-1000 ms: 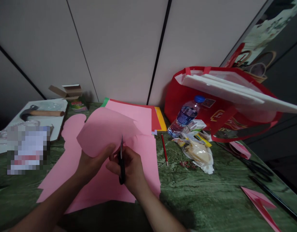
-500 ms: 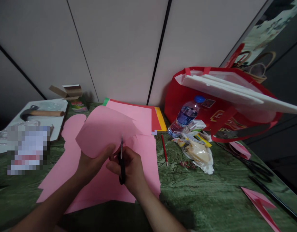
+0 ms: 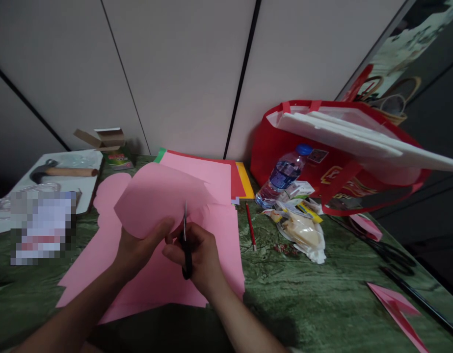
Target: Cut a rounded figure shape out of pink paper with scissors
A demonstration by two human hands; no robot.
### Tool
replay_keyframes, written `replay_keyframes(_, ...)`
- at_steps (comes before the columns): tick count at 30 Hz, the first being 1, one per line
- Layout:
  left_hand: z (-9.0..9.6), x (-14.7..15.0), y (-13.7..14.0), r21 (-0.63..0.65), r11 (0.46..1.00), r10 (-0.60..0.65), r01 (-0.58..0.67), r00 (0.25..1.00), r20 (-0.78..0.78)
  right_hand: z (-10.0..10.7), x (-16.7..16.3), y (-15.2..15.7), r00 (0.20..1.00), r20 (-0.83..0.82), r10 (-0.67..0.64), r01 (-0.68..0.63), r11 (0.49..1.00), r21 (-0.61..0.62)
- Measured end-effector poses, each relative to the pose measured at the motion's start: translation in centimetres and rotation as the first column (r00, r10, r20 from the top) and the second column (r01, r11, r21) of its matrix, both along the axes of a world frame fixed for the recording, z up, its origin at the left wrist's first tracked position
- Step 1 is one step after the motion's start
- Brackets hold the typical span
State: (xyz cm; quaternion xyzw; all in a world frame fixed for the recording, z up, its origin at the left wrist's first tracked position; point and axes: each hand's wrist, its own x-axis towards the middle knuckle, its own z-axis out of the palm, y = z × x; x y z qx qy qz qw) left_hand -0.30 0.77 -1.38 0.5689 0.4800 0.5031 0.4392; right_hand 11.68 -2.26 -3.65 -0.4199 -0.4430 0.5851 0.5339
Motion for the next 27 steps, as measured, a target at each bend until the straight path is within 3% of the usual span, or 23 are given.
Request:
replay_keyframes(15, 0.04, -0.17, 0.18, 0.034, 0.996, -0.085, 0.084, 0.996, 0.035, 0.23, -0.07, 0.02, 1.000, 0.002, -0.021, 0.021, 0.999, -0.031)
replay_keyframes(27, 0.06, -0.24, 0.53, 0.039, 0.998, -0.051, 0.049, 0.998, 0.045, 0.05, -0.07, -0.06, 0.999, -0.021, -0.024, 0.024, 0.999, -0.023)
